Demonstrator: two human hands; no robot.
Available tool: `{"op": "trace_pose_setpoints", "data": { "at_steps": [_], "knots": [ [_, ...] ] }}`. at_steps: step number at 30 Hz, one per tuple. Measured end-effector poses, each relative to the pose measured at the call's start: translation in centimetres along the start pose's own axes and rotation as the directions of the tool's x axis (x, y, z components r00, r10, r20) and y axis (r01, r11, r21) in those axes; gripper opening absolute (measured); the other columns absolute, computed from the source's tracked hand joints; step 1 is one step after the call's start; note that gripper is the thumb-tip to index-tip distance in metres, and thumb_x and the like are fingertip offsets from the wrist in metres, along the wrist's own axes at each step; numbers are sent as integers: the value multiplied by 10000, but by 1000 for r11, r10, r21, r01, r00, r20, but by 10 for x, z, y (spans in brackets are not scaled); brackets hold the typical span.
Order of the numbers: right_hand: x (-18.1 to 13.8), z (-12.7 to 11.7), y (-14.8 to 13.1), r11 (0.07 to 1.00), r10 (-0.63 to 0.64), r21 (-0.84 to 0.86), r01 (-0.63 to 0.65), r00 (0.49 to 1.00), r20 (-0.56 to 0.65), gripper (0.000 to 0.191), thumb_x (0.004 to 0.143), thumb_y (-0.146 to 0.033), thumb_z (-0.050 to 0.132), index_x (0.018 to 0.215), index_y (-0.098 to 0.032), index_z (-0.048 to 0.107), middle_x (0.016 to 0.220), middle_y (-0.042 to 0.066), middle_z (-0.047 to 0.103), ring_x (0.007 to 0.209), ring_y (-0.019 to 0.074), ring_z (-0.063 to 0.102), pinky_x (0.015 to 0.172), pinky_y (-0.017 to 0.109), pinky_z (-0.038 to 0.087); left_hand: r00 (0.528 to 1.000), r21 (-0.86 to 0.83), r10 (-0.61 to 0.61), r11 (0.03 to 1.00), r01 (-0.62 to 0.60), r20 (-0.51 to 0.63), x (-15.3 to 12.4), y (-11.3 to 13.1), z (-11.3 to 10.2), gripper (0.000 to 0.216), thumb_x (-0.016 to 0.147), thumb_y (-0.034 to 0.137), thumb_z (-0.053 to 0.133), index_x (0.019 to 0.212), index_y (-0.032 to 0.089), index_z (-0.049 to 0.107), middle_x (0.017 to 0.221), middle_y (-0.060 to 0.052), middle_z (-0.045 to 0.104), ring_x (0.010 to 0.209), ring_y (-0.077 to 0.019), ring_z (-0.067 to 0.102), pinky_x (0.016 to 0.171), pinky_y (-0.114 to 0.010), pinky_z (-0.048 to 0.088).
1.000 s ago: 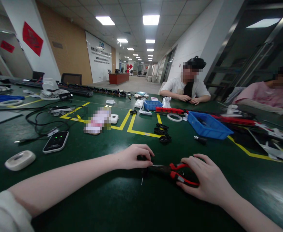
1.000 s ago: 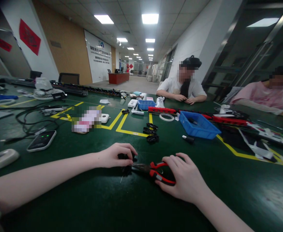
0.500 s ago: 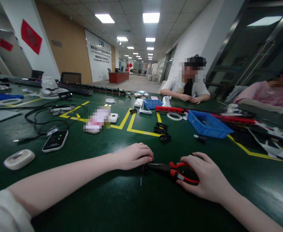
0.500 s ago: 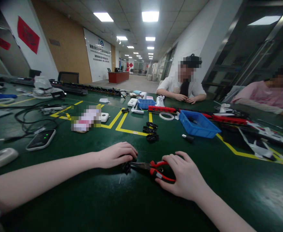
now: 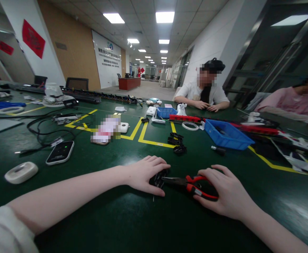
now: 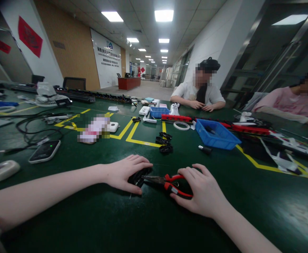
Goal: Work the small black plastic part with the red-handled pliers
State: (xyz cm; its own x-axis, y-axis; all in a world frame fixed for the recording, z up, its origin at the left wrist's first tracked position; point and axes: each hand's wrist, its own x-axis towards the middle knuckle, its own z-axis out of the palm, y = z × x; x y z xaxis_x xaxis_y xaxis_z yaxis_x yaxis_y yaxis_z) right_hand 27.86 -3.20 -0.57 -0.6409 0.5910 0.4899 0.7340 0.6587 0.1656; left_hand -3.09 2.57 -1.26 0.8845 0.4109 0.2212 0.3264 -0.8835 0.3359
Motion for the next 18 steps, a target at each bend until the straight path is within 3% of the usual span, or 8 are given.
{"op": "trace_pose_setpoints", "data": {
  "at_steps": [18],
  "knots": [
    [-3, 3, 3, 1000, -2, -22, 0, 997, -74, 509, 754, -483, 711, 1151, -195, 577, 973, 79, 738, 842, 269, 695, 908, 497, 464, 998, -10, -23, 1000, 22, -61, -1, 0, 1, 697, 867, 621, 632, 1380, 158, 541, 1269, -148, 594, 1128, -315, 584, 971, -428, 466]
  ]
}}
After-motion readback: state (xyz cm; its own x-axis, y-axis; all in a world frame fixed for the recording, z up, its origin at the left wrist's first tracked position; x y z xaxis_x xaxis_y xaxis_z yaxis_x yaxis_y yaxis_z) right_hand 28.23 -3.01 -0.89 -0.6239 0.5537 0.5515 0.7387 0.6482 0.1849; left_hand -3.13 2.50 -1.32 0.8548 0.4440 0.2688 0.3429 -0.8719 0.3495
